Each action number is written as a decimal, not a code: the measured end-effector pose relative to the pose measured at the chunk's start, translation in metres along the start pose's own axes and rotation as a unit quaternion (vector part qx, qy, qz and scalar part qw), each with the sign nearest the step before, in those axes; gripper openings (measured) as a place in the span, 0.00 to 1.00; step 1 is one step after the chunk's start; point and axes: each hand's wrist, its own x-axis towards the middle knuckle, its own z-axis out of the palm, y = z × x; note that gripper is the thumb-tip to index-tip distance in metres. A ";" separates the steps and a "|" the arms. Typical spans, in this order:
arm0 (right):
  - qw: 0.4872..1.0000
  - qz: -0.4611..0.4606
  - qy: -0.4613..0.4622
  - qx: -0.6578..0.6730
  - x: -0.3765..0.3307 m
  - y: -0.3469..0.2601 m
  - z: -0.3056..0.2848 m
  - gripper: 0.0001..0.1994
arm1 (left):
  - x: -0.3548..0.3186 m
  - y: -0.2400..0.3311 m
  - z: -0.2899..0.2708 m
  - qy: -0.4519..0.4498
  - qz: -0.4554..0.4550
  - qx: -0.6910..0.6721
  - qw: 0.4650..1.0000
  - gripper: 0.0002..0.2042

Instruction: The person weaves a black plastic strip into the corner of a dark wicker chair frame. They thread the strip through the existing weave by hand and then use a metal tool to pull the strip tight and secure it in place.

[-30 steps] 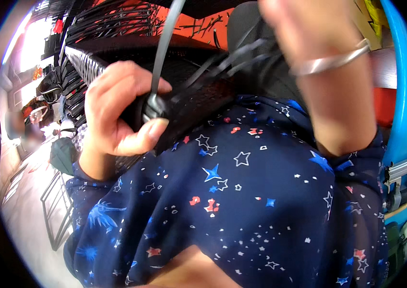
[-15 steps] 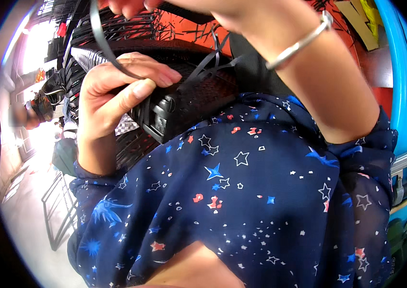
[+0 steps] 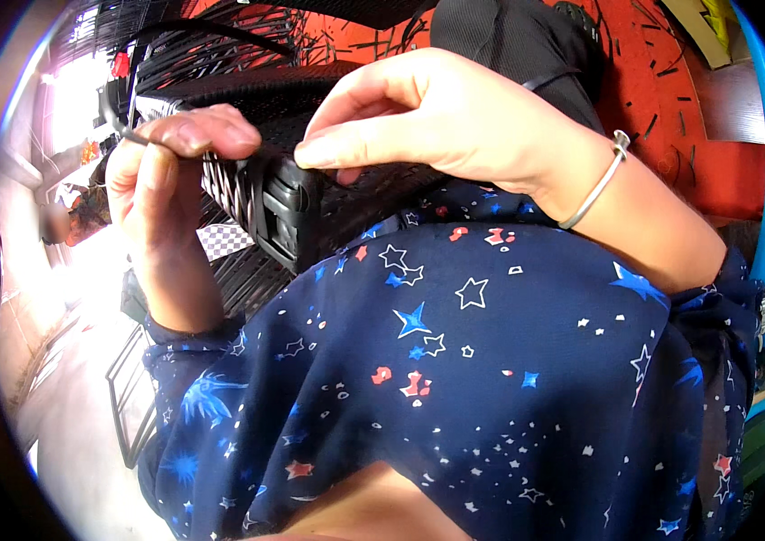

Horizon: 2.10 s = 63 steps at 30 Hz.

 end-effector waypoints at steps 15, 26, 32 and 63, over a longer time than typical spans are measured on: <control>0.881 -0.293 0.101 -0.357 -0.025 -0.004 0.006 0.10 | 0.031 0.007 0.002 -0.186 -0.077 0.193 0.960 0.07; 0.917 -0.219 0.091 -0.319 -0.015 -0.006 0.015 0.05 | 0.019 -0.001 -0.022 -0.192 -0.030 0.155 0.969 0.07; 0.993 -0.048 0.043 -0.095 -0.010 0.009 0.014 0.10 | 0.013 0.002 -0.022 -0.170 -0.003 0.171 0.970 0.09; 0.898 -0.246 0.363 0.040 -0.026 -0.009 -0.038 0.13 | -0.002 -0.002 -0.018 -0.059 0.020 0.077 0.995 0.09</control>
